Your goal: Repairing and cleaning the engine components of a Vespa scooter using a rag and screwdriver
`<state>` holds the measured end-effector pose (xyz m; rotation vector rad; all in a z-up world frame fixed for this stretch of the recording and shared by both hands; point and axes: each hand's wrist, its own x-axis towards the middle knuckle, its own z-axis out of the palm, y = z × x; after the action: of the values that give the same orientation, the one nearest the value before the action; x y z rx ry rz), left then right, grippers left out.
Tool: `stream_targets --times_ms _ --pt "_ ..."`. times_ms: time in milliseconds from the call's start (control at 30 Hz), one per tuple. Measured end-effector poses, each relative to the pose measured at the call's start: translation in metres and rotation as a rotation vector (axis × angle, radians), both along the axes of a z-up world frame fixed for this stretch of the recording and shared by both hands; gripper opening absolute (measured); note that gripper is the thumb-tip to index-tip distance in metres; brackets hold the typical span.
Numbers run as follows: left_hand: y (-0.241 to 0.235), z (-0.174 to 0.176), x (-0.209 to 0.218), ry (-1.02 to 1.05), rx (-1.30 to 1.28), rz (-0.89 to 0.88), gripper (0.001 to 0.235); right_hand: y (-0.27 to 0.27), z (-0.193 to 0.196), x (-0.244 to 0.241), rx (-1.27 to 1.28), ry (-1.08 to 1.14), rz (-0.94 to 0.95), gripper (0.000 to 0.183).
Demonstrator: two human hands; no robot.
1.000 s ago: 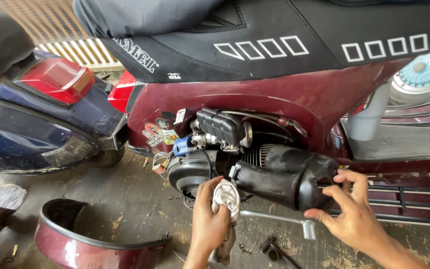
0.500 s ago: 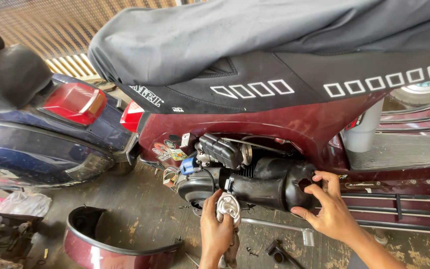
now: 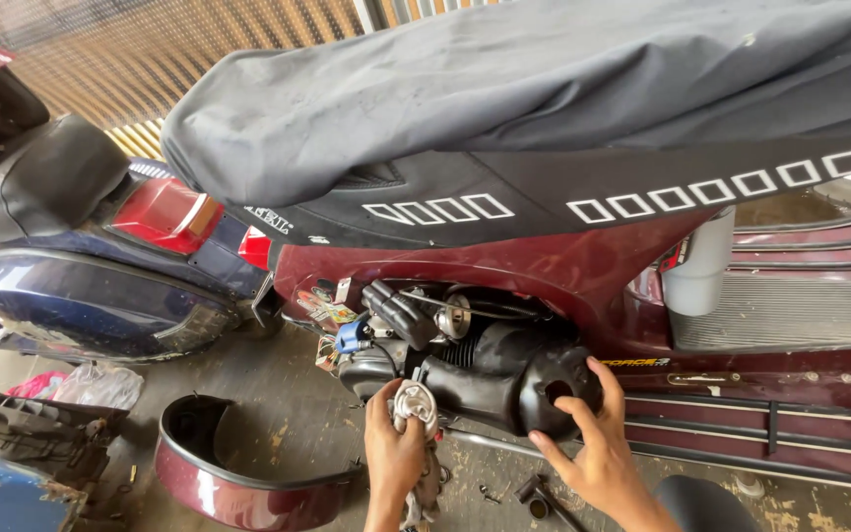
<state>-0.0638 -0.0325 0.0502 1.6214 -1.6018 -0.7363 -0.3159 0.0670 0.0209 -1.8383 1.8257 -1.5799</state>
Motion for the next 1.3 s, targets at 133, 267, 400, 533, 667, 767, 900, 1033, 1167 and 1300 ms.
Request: stream_targets --times_ms 133,267,400,533,667,767,900,1033,1167,1300 --pt "-0.003 -0.012 0.004 0.007 0.014 0.021 0.049 0.006 -0.003 -0.003 -0.008 0.004 0.009 0.05" --pt "-0.003 -0.001 0.009 0.02 0.131 0.038 0.046 0.004 -0.01 -0.007 0.079 -0.038 0.017 0.053" --pt "-0.006 0.003 0.02 0.108 0.182 0.051 0.042 -0.004 -0.008 -0.018 0.014 0.006 0.019 0.05" --pt "-0.003 0.001 0.033 0.2 0.159 0.015 0.04 -0.009 -0.003 -0.022 0.151 -0.027 0.085 0.052" --pt "-0.004 0.001 0.041 0.18 0.12 -0.018 0.04 -0.017 0.005 -0.029 0.19 -0.042 0.125 0.053" --pt "0.0 0.014 0.043 0.16 0.159 -0.003 0.04 -0.023 0.0 -0.03 0.218 -0.051 0.149 0.054" --pt "0.0 0.004 0.047 0.346 0.202 -0.007 0.038 -0.025 -0.001 -0.031 0.3 -0.045 0.143 0.057" --pt "-0.004 -0.009 0.052 0.19 0.102 -0.024 0.041 -0.029 -0.001 -0.028 0.335 -0.027 0.137 0.059" --pt "-0.002 -0.001 0.055 0.155 0.072 -0.043 0.042 -0.031 -0.001 -0.026 0.318 0.01 0.14 0.059" --pt "0.002 0.003 0.054 0.166 0.111 -0.038 0.04 -0.028 -0.004 -0.023 0.295 0.017 0.137 0.058"
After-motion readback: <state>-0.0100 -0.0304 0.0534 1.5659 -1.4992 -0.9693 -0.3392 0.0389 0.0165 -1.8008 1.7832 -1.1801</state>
